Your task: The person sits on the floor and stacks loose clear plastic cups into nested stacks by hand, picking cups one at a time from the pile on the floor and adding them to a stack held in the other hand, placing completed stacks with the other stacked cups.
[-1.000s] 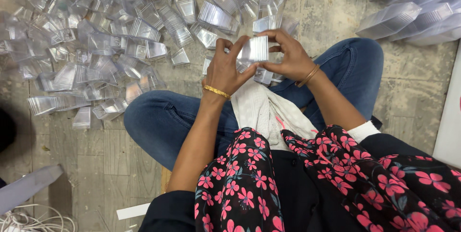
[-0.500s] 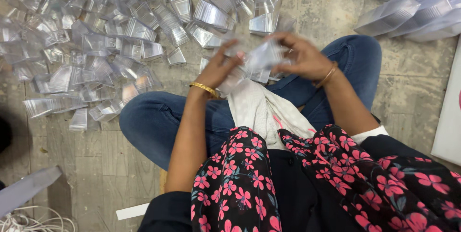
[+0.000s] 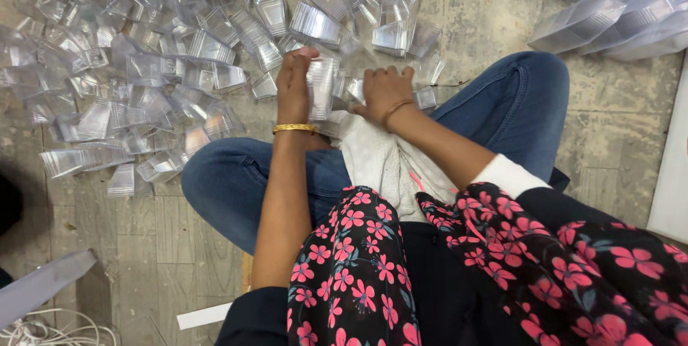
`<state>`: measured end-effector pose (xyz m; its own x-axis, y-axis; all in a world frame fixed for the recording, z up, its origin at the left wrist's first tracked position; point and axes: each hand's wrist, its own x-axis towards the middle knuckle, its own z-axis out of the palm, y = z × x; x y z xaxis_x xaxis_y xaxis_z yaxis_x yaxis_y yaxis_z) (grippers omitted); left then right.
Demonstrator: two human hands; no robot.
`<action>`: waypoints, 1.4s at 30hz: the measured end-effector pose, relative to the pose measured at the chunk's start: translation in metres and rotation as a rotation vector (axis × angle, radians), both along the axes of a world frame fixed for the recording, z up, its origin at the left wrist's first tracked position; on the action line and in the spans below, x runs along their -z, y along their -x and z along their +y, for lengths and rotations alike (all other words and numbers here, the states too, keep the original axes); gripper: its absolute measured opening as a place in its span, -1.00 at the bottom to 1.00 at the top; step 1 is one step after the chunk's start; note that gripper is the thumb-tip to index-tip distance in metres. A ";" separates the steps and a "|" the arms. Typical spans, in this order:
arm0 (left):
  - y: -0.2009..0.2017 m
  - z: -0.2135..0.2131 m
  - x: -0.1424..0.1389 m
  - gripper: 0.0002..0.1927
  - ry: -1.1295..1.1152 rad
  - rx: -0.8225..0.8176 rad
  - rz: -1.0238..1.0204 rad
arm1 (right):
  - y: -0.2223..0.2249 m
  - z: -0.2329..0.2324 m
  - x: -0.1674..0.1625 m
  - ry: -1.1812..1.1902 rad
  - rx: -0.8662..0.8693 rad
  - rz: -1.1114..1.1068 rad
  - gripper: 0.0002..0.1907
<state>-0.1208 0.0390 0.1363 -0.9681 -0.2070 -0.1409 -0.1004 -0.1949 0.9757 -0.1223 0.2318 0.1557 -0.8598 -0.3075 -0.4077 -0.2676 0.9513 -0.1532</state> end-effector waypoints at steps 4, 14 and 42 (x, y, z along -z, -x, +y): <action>-0.005 0.004 -0.011 -0.65 0.131 0.010 -0.046 | 0.003 -0.022 0.014 -0.031 -0.054 0.177 -0.51; -0.008 0.017 -0.009 -0.52 0.091 0.405 -0.261 | 0.022 0.043 -0.073 0.913 -0.106 -0.060 -0.30; -0.026 0.034 -0.006 -0.48 0.131 0.486 -0.063 | 0.012 0.070 -0.037 1.323 0.242 -0.450 -0.73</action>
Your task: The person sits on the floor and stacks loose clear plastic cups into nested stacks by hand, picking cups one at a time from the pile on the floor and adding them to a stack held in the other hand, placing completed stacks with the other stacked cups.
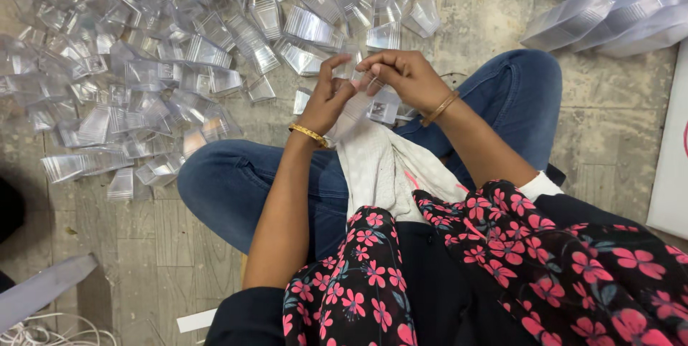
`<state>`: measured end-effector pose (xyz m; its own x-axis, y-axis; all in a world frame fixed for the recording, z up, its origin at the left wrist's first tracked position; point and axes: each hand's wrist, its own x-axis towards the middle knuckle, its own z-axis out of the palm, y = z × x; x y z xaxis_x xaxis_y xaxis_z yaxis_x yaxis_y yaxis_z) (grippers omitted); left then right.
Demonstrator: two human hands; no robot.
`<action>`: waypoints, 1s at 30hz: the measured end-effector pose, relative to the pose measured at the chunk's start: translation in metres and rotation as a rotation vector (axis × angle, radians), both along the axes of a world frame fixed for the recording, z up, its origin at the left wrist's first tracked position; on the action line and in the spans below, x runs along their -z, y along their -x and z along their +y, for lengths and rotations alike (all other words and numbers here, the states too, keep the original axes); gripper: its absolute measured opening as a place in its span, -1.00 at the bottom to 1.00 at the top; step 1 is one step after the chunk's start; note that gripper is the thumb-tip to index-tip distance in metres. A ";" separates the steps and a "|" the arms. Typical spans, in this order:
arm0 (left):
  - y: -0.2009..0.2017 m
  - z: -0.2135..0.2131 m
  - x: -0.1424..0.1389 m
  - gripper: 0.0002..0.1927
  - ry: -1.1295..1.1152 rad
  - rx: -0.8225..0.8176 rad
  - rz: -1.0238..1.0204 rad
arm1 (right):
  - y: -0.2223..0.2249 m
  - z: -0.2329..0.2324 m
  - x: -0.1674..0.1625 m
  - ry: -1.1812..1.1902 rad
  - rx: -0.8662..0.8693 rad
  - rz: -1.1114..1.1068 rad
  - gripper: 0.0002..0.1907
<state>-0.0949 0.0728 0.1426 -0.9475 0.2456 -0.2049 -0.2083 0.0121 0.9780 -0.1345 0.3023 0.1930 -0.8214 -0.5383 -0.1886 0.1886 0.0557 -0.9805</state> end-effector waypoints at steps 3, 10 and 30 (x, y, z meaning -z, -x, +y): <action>0.006 -0.007 -0.007 -0.48 0.027 -0.057 0.075 | 0.008 -0.006 0.006 0.147 0.138 -0.118 -0.75; 0.009 -0.031 -0.013 -0.54 0.078 -0.442 0.106 | 0.034 -0.045 0.067 -0.629 0.079 0.816 -0.70; 0.006 0.000 -0.040 -0.50 0.099 0.038 0.071 | 0.026 0.012 0.052 -0.276 0.113 0.003 -0.88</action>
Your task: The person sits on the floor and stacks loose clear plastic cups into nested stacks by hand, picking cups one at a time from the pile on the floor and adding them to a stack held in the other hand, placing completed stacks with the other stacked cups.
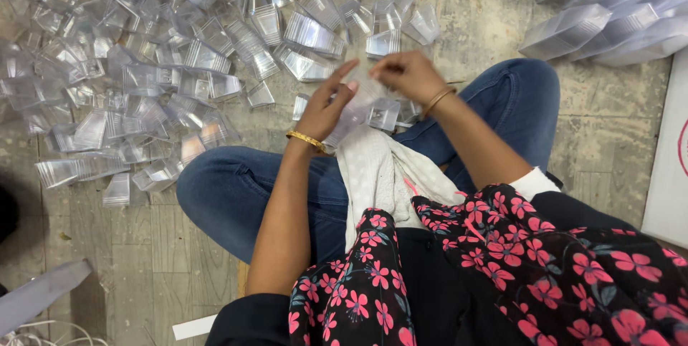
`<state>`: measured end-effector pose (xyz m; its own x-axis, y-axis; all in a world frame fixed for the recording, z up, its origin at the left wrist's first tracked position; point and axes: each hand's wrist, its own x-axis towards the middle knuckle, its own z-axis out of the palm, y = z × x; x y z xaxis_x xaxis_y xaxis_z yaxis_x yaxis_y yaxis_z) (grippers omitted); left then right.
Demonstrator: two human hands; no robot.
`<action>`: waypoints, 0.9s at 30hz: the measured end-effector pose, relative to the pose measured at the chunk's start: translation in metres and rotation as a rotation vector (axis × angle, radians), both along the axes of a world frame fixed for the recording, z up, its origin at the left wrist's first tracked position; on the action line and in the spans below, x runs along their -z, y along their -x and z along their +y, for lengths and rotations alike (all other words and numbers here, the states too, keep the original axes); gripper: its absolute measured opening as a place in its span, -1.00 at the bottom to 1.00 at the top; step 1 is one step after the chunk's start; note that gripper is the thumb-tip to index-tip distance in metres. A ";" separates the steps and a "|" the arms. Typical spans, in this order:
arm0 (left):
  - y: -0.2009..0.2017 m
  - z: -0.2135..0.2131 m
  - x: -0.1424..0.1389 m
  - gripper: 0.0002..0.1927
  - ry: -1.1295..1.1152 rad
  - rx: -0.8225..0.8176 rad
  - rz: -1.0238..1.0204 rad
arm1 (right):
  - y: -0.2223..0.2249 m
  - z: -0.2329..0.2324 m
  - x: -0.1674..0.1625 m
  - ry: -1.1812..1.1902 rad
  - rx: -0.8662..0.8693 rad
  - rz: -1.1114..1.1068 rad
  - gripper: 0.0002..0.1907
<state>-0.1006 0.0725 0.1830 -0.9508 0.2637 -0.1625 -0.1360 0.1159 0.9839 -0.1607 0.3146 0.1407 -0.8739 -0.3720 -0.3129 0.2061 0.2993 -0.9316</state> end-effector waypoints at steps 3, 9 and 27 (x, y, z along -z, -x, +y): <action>-0.001 0.002 0.007 -0.55 0.004 -0.011 -0.081 | -0.008 -0.013 -0.003 -0.145 -0.061 0.257 -0.85; 0.013 -0.009 0.036 -0.60 0.061 -0.344 -0.096 | 0.059 -0.033 0.017 -0.279 0.136 0.596 -0.78; 0.019 -0.011 0.041 -0.51 0.300 -0.358 -0.365 | 0.117 -0.053 0.049 -0.695 -0.152 0.906 -0.80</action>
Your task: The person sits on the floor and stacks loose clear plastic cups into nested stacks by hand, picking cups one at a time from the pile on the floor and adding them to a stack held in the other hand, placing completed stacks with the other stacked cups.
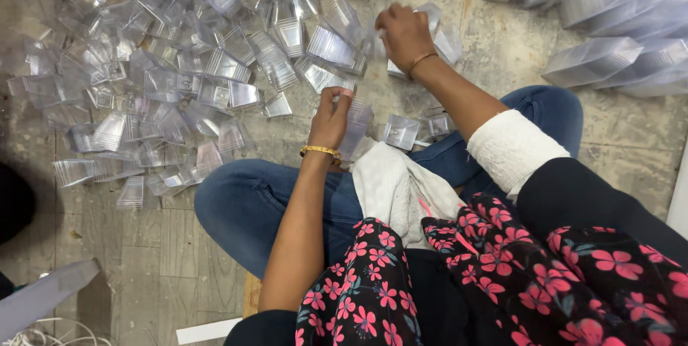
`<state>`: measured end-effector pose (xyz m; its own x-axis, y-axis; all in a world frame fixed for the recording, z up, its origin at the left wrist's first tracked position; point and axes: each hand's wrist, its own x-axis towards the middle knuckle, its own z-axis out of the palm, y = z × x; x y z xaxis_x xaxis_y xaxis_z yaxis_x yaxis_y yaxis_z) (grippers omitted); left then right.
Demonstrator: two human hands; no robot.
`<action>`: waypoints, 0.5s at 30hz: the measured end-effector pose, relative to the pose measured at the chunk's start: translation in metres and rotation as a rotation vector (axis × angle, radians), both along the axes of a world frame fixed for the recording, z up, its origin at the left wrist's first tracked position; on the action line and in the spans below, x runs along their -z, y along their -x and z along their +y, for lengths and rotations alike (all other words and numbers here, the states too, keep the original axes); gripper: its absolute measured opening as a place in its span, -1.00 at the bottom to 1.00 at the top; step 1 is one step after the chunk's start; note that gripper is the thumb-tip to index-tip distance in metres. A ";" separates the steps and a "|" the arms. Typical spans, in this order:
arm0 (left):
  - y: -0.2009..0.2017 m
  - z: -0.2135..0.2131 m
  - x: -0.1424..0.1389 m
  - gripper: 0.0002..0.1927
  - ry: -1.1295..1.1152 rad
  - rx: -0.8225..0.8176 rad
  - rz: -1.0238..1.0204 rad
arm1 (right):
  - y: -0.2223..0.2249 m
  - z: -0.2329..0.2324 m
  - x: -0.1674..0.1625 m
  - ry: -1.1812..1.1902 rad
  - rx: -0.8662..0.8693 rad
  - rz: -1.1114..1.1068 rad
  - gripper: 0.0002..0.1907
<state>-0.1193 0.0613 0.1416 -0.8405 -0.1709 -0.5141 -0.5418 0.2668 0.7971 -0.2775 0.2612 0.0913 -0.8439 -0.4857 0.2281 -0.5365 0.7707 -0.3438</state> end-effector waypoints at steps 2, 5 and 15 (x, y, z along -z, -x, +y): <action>0.000 -0.001 0.002 -0.49 -0.004 -0.025 0.020 | 0.011 -0.002 0.001 0.178 0.071 -0.165 -0.89; 0.005 -0.001 0.008 -0.45 -0.075 -0.049 0.086 | 0.011 -0.003 -0.005 0.370 -0.044 -0.620 -0.91; 0.012 -0.001 0.017 -0.63 -0.321 -0.046 0.276 | 0.050 -0.026 -0.020 0.039 0.042 -0.452 -0.74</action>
